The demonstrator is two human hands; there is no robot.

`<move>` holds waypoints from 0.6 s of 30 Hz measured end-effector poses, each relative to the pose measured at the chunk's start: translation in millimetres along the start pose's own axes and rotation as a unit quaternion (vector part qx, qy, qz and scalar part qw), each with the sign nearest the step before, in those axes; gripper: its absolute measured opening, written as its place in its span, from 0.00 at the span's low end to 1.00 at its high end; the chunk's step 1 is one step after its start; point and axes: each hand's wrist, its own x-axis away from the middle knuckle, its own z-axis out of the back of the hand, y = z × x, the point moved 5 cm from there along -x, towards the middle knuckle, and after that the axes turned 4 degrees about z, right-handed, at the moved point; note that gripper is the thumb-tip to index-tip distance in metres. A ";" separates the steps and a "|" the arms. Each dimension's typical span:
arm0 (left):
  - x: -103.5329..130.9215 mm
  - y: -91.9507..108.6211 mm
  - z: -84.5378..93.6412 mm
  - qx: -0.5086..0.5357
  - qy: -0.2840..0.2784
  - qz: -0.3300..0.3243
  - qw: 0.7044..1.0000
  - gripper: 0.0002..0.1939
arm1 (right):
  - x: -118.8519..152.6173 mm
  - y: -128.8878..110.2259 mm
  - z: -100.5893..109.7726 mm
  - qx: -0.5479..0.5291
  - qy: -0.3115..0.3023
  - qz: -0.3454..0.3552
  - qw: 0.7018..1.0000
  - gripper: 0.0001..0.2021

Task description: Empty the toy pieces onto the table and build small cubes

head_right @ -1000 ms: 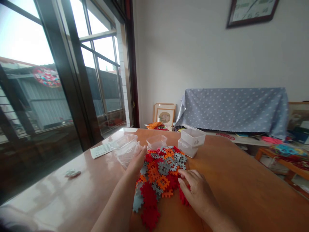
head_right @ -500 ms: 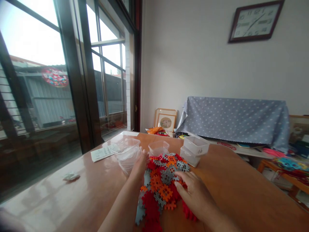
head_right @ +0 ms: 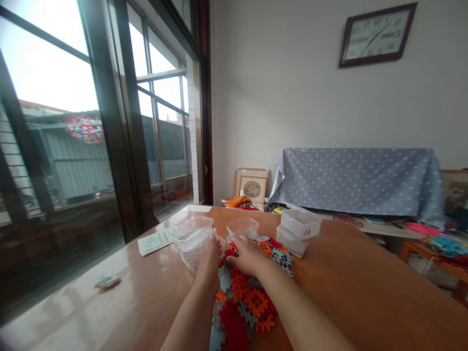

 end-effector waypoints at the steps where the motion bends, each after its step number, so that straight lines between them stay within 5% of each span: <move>1: -0.1 0.4 0.8 -0.002 0.020 0.010 1.000 0.38 | -7.1 0.4 -4.1 0.003 -0.010 -0.002 1.000 0.28; 9: 7.4 4.1 -1.7 -0.007 0.055 0.026 0.998 0.34 | -31.0 13.2 -31.4 0.030 -0.069 -0.020 0.997 0.33; 18: 15.3 5.4 -8.7 0.008 0.034 0.022 0.999 0.30 | -28.7 16.8 -30.0 0.071 -0.074 -0.022 0.994 0.19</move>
